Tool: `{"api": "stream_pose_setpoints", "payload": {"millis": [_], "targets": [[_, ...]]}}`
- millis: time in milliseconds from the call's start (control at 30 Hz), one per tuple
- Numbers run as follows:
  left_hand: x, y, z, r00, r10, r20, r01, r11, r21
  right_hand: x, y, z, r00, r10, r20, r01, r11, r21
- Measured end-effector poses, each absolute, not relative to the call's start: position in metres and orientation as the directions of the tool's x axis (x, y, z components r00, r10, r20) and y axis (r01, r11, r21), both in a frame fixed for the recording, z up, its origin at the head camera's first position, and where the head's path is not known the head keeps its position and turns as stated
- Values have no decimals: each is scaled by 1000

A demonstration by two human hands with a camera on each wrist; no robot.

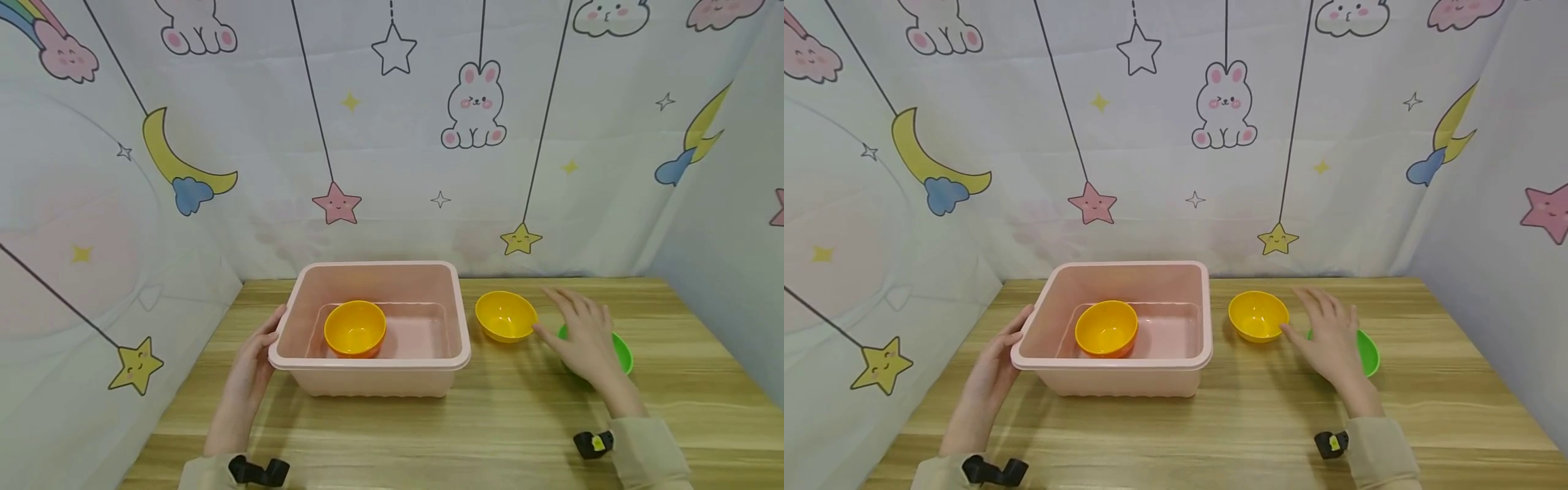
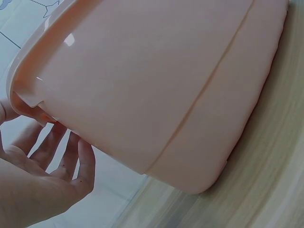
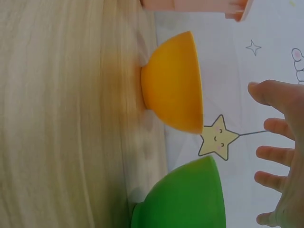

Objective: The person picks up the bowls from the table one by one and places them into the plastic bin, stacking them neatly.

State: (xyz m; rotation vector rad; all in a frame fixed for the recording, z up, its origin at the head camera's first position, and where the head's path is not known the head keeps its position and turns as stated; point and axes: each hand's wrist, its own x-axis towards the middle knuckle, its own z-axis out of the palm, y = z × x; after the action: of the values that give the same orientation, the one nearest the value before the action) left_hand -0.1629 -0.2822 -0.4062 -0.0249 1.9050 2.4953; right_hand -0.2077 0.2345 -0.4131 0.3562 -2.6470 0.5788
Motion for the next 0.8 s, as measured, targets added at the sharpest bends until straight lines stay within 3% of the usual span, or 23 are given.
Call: {"api": "stream_pose_setpoints", "payload": {"millis": [800], "targets": [[-162,-283,-407,-1000,15,-5,-9,-237,972,-199,257,-434,-923,-62,380,-215,901,-377]]}}
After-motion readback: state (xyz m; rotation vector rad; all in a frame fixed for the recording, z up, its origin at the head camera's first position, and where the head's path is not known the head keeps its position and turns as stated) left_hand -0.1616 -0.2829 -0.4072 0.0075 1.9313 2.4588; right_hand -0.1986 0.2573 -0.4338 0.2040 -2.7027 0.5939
